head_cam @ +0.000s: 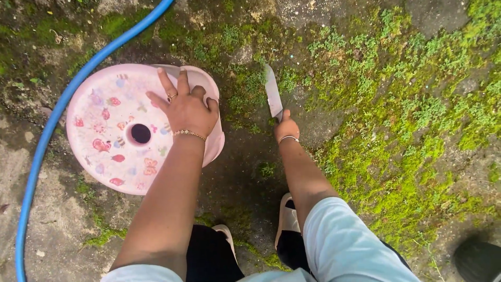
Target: Sweeping leaves and debris into a dustpan and using a knife to scrape moss and dirt off a concrete floor.
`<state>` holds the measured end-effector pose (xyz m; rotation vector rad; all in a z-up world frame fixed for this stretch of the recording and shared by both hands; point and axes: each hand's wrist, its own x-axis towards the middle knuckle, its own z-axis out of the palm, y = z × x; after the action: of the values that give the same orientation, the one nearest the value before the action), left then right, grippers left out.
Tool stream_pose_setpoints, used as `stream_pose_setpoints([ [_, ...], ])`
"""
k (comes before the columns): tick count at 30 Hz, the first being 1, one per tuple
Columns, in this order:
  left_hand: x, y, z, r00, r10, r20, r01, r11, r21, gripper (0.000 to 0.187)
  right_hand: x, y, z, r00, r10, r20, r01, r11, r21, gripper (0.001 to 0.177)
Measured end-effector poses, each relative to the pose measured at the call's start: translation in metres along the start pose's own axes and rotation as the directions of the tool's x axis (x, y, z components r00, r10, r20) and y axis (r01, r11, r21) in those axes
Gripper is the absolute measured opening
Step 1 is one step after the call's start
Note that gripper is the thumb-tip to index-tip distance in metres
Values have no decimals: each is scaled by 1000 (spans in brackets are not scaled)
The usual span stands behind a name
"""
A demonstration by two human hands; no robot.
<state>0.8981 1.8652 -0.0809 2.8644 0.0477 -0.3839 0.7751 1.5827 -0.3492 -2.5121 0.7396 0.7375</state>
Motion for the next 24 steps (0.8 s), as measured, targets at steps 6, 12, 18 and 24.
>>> stream_pose_setpoints([
  [6,-3,-8,16,998,29,-60,-29,1000,2,30,-15,5,-16,974,-156,162,187,962,-200,45],
  [12,-3,-8,9,996,44,-78,-46,998,-34,30,12,-6,-33,992,94,-87,-92,995,24,54],
  [18,-4,-8,11,997,29,-75,-33,998,-47,35,-31,-23,12,997,-2,79,5,999,-35,44],
  [24,-2,-9,14,998,25,-64,-26,1000,-4,35,-21,-21,-19,998,-27,62,31,997,-67,41],
])
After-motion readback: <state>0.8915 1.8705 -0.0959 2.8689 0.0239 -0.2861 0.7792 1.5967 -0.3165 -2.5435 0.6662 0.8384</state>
